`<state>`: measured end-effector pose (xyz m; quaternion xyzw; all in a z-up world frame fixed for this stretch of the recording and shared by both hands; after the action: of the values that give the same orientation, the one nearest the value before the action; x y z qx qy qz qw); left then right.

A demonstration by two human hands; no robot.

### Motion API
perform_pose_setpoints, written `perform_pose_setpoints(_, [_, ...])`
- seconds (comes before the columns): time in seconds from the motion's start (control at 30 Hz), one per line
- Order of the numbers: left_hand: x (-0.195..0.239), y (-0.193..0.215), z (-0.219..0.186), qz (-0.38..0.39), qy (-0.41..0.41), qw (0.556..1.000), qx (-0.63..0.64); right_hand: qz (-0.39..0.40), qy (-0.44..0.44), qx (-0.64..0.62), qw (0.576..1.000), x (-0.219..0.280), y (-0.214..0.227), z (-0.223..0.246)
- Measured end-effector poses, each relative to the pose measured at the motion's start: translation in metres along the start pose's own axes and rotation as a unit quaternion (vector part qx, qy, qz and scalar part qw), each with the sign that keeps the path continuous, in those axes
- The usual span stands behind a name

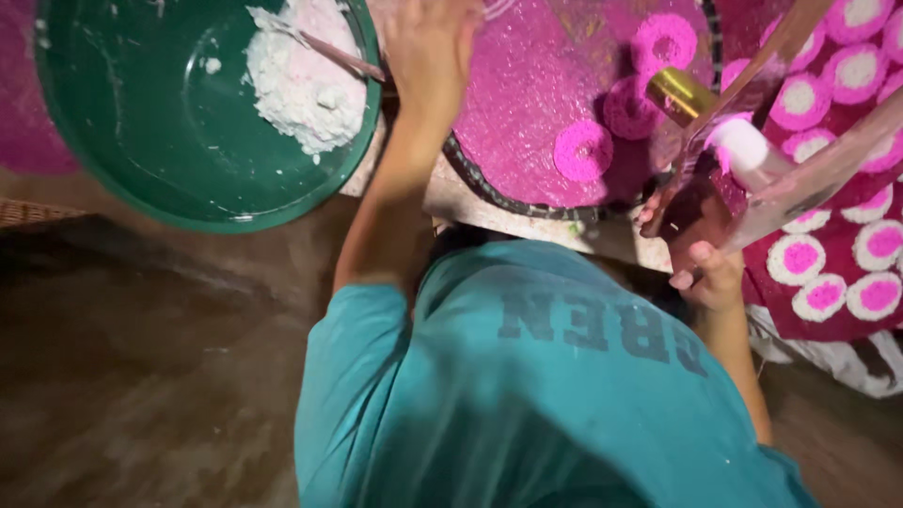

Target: The person scoops pink and white powders into a cylindrical mold, presses them together, and releases them onto a tray to form two-toned circular shapes. The person repeats this process multiple times, arranging the finished circles on the tray.

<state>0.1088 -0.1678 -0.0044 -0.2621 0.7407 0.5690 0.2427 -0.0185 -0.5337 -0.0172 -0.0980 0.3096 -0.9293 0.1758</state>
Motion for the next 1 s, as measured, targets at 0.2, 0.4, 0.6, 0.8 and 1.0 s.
perform_pose_setpoints(0.2, [0.091,-0.011,-0.041,0.200,-0.027,0.971,0.129,-0.008,0.007,-0.025,1.000,0.007,0.016,0.003])
perform_pose_setpoints(0.4, [0.122,-0.009,-0.060,0.174,-0.037,0.968,0.179,-0.019,-0.028,-0.047,0.998,-0.003,0.016,0.004])
perform_pose_setpoints(0.6, [0.130,-0.010,-0.073,0.208,-0.036,0.960,0.186,-0.020,-0.046,-0.011,0.999,-0.008,0.003,0.000])
perform_pose_setpoints(0.8, [0.077,-0.011,-0.051,0.216,0.046,0.918,0.330,0.048,-0.150,0.061,0.986,-0.034,-0.018,-0.006])
perform_pose_setpoints(1.0, [0.013,-0.005,-0.086,0.185,0.079,0.184,0.962,0.165,-0.455,-0.028,0.875,-0.029,-0.032,-0.052])
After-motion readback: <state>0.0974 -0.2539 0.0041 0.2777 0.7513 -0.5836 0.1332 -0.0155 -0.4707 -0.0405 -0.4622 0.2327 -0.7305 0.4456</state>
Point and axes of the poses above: each hand's wrist, its own x-axis away from the middle knuckle, its own y-axis out of the back of the hand, z = x × y, the point moved 9 cm from there along -x, towards the middle knuckle, and after that the axes turned 15 degrees about -x, right-handed, at the moved point
